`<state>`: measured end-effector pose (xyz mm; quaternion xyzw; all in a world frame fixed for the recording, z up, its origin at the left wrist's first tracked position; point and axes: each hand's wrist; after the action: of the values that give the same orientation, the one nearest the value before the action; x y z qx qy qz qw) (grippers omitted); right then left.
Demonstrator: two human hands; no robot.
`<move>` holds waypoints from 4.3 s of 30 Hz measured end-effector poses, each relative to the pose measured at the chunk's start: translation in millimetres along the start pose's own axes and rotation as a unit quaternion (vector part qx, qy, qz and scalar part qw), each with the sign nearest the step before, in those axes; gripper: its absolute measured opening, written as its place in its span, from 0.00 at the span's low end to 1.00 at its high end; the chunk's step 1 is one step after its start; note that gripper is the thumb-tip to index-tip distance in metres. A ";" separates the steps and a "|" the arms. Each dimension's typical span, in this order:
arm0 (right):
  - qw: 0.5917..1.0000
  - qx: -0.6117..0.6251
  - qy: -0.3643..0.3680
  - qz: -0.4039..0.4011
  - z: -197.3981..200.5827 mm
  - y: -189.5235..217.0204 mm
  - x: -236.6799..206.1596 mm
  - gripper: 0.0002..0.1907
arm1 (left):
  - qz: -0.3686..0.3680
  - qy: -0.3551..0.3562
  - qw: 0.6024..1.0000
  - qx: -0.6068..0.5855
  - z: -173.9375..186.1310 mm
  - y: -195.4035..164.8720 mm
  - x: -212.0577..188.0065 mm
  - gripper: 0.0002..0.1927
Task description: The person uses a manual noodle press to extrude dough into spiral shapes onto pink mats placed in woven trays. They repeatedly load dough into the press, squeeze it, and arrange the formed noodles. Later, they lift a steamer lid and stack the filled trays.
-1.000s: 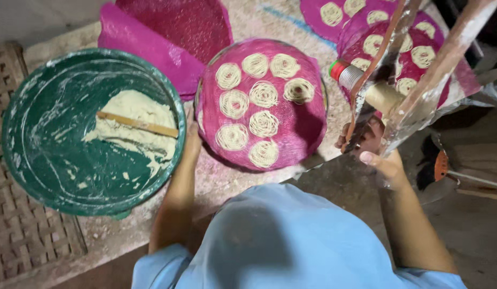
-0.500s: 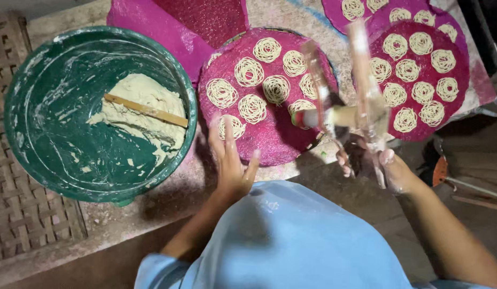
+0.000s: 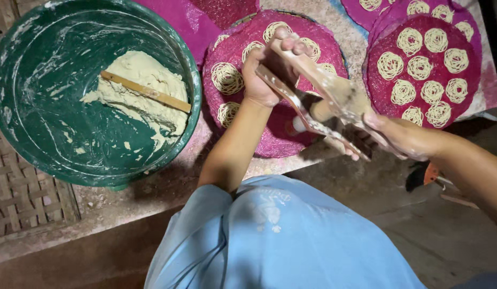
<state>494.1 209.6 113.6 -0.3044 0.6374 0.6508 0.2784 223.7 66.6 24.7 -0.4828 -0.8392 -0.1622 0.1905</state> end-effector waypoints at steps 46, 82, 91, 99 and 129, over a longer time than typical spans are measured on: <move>0.970 -0.096 -0.176 0.140 8.8 -28.7 58.6 0.32 | 0.207 -0.008 0.481 0.852 34.5 -39.8 -116.4 0.32; 0.944 -0.283 -0.165 0.035 -76.5 53.1 43.8 0.38 | -0.180 -0.130 0.962 0.162 -45.0 -55.9 -80.0 0.22; 0.939 -0.276 -0.202 0.028 -59.6 52.6 42.6 0.32 | -0.194 -0.142 0.962 0.128 -47.1 -37.6 -60.4 0.24; 0.956 -0.220 -0.153 0.120 -47.7 26.1 57.0 0.28 | 0.215 -0.410 0.733 0.499 -24.2 -54.3 -99.0 0.41; 0.711 -0.382 -0.559 0.192 159.6 33.8 164.8 0.35 | -0.115 -0.448 0.342 0.818 -59.1 78.4 -299.6 0.14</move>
<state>353.4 363.7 12.5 0.1633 0.1073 0.9295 0.3128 439.9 -146.9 -59.4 0.0147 -0.5603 0.8256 0.0652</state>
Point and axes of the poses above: each hand's wrist, its own x-axis towards the middle knuckle, its own z-axis out of the back of the hand, y = z × x, and after that the axes turned 6 degrees about -z, right-handed
